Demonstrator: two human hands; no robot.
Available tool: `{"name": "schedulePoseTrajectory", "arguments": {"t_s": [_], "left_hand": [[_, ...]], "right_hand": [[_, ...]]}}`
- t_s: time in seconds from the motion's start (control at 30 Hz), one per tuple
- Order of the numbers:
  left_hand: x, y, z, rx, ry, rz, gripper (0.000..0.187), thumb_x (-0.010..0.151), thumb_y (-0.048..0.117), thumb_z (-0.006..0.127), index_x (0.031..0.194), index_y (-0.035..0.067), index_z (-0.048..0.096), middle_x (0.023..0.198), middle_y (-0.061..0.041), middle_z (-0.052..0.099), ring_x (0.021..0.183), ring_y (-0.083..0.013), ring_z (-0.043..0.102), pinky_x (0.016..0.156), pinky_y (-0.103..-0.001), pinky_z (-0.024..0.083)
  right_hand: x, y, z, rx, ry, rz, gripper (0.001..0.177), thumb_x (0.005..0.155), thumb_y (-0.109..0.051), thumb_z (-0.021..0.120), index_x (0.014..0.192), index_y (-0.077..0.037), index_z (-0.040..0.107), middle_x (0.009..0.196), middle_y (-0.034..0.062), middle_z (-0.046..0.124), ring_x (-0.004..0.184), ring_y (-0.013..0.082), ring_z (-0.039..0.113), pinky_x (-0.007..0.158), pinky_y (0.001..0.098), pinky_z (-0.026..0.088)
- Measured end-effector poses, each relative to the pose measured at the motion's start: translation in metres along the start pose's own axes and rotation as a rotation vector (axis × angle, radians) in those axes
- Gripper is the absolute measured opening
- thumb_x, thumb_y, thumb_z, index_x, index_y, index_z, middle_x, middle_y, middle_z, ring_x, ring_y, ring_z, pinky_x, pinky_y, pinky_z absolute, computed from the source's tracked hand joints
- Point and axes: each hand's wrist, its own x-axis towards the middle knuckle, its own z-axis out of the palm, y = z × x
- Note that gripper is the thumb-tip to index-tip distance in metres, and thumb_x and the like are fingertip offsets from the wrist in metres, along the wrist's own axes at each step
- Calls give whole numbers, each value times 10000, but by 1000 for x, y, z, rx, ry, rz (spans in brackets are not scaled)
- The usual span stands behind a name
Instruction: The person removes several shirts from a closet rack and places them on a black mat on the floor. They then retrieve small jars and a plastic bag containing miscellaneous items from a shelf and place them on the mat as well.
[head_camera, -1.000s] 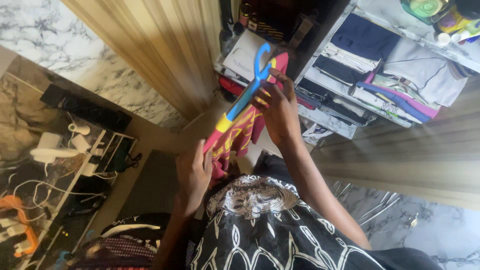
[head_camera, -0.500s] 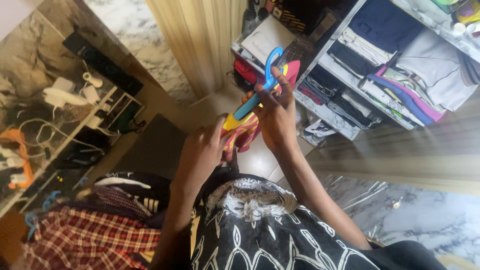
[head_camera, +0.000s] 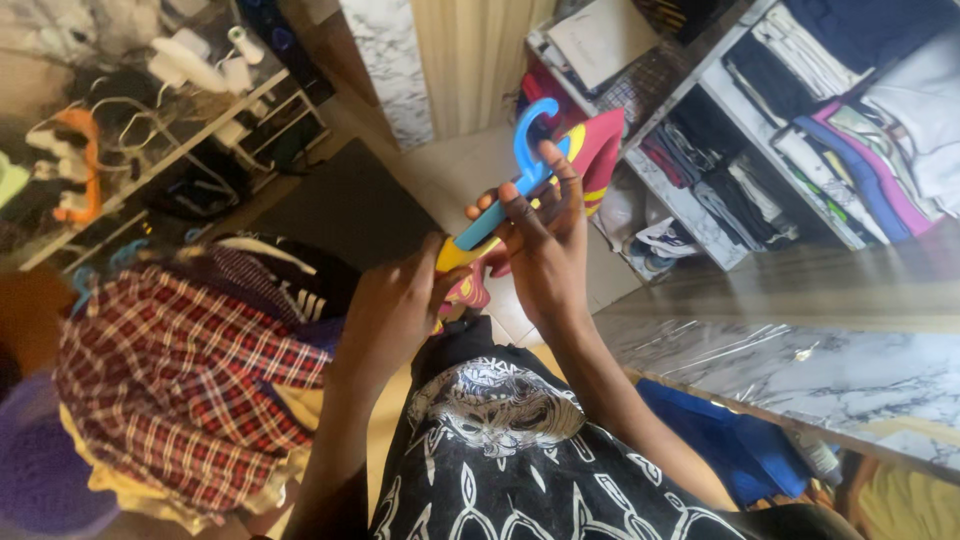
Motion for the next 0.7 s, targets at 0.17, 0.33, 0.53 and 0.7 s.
{"name": "schedulePoseTrajectory", "arguments": {"t_s": [0.17,0.33,0.53,0.7], "left_hand": [[-46,8,-4,24,107,7,372,1021,248,629,1270,-19,557,725,-201,683,631,-392,685,543,-490,532],[-94,-1,-17,0,118,-63,465,936,238,678,1302,-22,558,704,-220,689,626,-402,680,556,-523,518],[-177,-20,-60,-13,56,-190,430,951,273,685,1293,36,575,788,-196,705,638,-359,697,552,-471,513],[-240,-28,-88,-97,-21,-283,506,916,346,700,1340,85,604,785,-189,731,651,-340,711,603,-450,531]], "right_hand": [[-40,13,26,-30,-32,107,500,1046,-11,567,1482,-42,324,1119,160,577,992,310,711,870,446,634],[-62,7,46,-221,-126,231,417,1063,-133,466,1453,-87,325,996,153,620,829,304,773,625,366,616],[-63,-4,68,-731,-531,392,293,1077,-124,435,1357,-46,475,748,132,752,603,196,758,460,254,552],[-69,13,105,-932,-839,400,335,1038,-33,405,1288,-27,628,678,114,727,586,143,723,502,230,542]]}}
